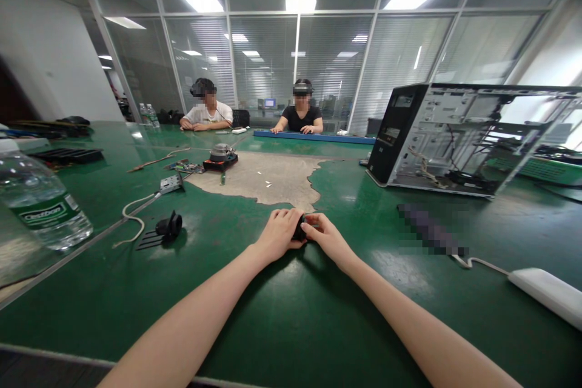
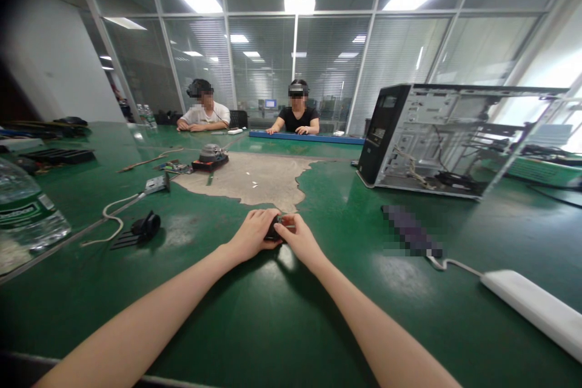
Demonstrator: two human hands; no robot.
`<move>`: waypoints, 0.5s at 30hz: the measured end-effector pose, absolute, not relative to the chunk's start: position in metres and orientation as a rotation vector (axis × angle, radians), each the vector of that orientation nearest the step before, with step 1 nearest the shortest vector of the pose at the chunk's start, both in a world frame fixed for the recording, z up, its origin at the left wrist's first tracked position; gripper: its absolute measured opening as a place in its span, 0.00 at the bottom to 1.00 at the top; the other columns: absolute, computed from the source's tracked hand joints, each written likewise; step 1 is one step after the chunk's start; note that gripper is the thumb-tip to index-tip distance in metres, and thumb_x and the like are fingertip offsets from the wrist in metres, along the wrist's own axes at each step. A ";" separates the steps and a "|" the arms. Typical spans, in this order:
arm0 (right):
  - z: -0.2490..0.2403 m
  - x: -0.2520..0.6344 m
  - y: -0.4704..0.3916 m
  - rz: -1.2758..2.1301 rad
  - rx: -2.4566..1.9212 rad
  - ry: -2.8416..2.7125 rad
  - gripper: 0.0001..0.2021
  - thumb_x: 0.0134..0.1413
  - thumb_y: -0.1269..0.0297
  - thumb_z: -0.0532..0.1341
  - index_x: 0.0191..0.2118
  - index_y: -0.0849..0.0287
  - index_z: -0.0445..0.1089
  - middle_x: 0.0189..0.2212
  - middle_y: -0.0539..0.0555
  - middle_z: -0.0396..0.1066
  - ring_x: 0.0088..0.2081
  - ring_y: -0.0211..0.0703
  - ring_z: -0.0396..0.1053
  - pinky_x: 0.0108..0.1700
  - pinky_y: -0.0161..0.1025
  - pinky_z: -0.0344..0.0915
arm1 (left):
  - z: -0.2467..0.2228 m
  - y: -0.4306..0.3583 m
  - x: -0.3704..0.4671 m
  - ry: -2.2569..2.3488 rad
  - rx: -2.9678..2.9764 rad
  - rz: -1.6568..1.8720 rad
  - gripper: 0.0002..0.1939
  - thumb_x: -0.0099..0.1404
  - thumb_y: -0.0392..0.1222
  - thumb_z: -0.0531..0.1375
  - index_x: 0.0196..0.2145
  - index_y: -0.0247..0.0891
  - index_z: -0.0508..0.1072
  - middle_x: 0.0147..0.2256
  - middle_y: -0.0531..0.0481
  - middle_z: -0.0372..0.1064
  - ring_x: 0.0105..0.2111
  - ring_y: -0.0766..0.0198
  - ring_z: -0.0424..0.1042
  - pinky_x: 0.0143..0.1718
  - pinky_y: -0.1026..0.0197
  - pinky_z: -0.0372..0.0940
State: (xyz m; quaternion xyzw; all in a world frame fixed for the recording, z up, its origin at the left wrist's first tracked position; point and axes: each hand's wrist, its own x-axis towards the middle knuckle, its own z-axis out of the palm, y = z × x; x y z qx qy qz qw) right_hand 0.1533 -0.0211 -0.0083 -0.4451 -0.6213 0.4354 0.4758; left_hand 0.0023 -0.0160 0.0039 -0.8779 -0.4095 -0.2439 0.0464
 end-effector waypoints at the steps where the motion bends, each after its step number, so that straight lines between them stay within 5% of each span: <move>1: -0.008 0.154 -0.021 1.084 -1.085 -1.531 0.14 0.44 0.59 0.59 0.36 0.60 0.62 0.34 0.53 0.66 0.33 0.38 0.66 0.36 0.38 0.64 | 0.004 -0.016 0.002 -1.250 -2.680 -0.743 0.27 0.50 0.42 0.61 0.45 0.39 0.54 0.43 0.48 0.60 0.43 0.56 0.60 0.44 0.55 0.52; 15: -0.009 0.153 -0.022 1.076 -1.041 -1.519 0.14 0.44 0.57 0.58 0.36 0.58 0.61 0.34 0.52 0.65 0.32 0.37 0.65 0.34 0.37 0.64 | 0.005 -0.017 0.003 -1.262 -2.696 -0.754 0.27 0.50 0.42 0.61 0.45 0.40 0.53 0.43 0.48 0.60 0.44 0.57 0.60 0.44 0.55 0.52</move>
